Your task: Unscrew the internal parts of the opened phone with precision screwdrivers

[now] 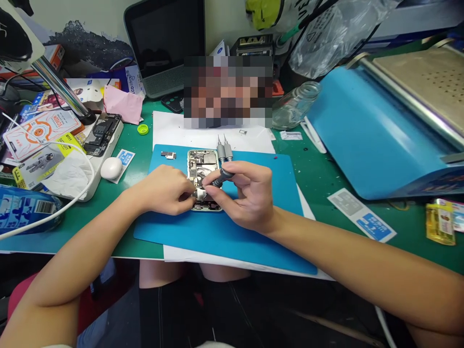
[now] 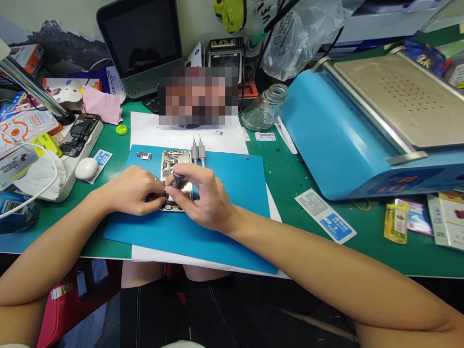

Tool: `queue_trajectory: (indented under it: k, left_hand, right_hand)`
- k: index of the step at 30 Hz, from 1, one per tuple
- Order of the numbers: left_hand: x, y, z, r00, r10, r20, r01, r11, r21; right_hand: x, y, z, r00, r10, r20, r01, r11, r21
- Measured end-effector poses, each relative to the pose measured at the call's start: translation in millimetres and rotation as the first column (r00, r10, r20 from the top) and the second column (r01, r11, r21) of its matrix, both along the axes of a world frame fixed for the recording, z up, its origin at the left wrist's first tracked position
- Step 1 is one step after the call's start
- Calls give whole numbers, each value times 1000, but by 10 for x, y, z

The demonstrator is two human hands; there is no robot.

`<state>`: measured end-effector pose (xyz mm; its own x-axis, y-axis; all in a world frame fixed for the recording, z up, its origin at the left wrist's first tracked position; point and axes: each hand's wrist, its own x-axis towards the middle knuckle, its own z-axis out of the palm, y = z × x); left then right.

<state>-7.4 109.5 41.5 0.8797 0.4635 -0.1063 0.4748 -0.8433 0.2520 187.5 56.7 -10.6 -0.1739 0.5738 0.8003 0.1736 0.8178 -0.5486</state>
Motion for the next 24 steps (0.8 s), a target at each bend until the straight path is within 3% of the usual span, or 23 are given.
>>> queue_trajectory:
  k: [24]
  left_hand:
    - [-11,-3,-8,999,-19,27,19,1000,15]
  right_hand:
    - [21,6,-67,999,51,17,-51,999,-12]
